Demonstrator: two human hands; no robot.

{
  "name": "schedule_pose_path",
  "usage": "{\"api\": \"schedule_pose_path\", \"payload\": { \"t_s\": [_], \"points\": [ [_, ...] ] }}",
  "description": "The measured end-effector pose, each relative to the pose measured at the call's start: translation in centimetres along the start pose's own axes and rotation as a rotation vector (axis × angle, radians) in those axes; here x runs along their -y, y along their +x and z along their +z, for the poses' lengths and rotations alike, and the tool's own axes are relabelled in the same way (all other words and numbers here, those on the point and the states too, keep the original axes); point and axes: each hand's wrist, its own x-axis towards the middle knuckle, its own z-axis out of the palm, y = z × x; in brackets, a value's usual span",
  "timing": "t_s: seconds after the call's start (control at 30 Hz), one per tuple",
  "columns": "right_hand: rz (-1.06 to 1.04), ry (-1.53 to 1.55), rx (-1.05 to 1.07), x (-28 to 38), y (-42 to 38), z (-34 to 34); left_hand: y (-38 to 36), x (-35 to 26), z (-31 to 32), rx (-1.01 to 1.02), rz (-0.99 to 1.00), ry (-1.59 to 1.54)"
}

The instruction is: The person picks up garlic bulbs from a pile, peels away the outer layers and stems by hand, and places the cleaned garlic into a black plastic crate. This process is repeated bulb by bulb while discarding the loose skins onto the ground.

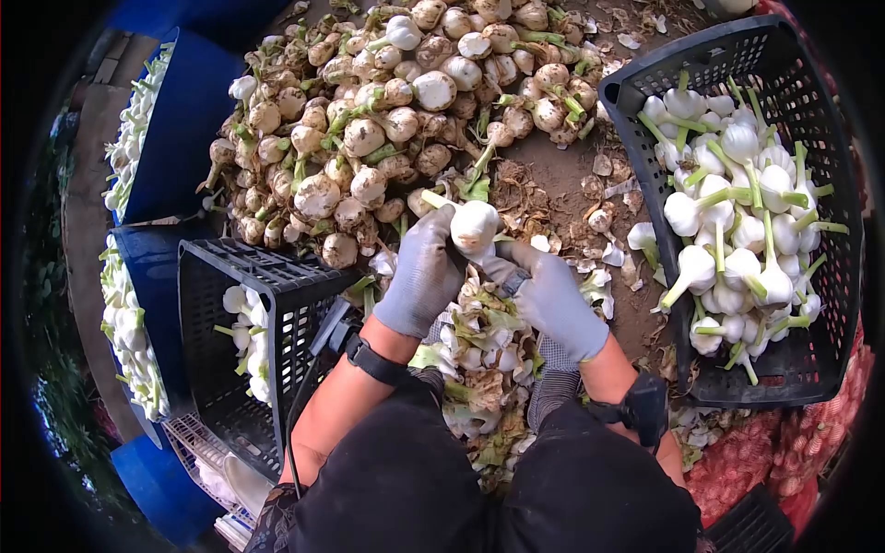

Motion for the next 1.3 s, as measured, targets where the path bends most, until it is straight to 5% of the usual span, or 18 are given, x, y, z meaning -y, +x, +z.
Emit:
{"api": "schedule_pose_path", "payload": {
  "t_s": [0.07, 0.17, 0.2, 0.23, 0.3, 0.37, 0.4, 0.5, 0.57, 0.63, 0.7, 0.77, 0.83, 0.87, 0.97, 1.03, 1.13, 1.3],
  "points": [
    [0.354, 0.479, 0.148, 0.9, 1.1, 0.4, 0.3, -0.1, -0.5, 0.002, 0.107, 0.239],
    [0.15, 0.978, 0.105, 4.2, -0.9, -2.7, 0.3, -2.2, -0.3, -0.168, 0.09, 0.093],
    [-0.083, 1.219, 0.236, 2.1, -0.9, -3.4, 0.2, -2.5, -0.3, -0.118, 0.083, 0.053],
    [0.028, 1.172, 0.193, 3.8, -1.0, -4.6, -0.1, -3.2, 0.9, -0.099, 0.108, 0.133],
    [0.248, 0.444, 0.004, 2.4, -0.2, -4.0, -0.4, -4.0, 5.1, -0.027, 0.146, 0.171],
    [0.158, -0.165, 0.218, 0.4, -0.1, -2.7, -2.7, -6.9, 11.3, 0.343, 0.048, 0.327],
    [0.102, -0.054, 0.206, -0.1, -0.2, -1.1, -3.2, -7.5, 13.1, 0.455, 0.198, 0.346],
    [-0.091, -0.073, 0.079, 0.2, 1.7, 2.6, -0.7, -10.2, 9.9, 0.368, 0.569, 0.528],
    [-0.138, -0.2, 0.023, -1.3, 3.2, 5.4, -1.0, -10.0, 7.5, 0.124, 0.47, 0.458],
    [-0.235, -0.948, 0.281, -2.5, 4.1, 7.4, -1.3, -7.8, 3.5, 0.027, 0.301, 0.382],
    [-0.297, -1.013, 0.292, -4.6, 3.7, 6.9, -2.1, -5.4, -0.3, -0.12, 0.225, 0.533],
    [-0.107, -0.438, 0.103, -6.1, 3.2, 5.0, -2.8, -3.4, -2.7, -0.16, 0.262, 0.895],
    [0.289, 0.528, 0.039, -4.5, 2.5, 3.4, -3.2, -2.6, -3.1, 0.076, 0.45, 1.377],
    [0.399, 0.676, 0.01, -2.7, 2.0, 2.1, -3.0, -1.5, -3.4, 0.137, 0.416, 1.419],
    [0.419, 0.75, -0.024, -1.2, 1.6, 0.0, -2.5, -1.3, -1.4, 0.098, 0.104, 0.898],
    [0.375, 0.639, 0.081, -1.4, 1.6, -0.5, -1.8, -1.5, -0.7, 0.164, 0.203, 0.968],
    [0.069, 0.443, -0.152, -2.4, 2.1, 1.1, -1.6, -1.0, -0.6, 0.216, 0.248, 0.975],
    [0.277, 0.381, -0.038, 0.1, 1.0, 0.2, -2.5, -1.7, 0.5, 0.137, 0.052, 0.627]
  ]
}}
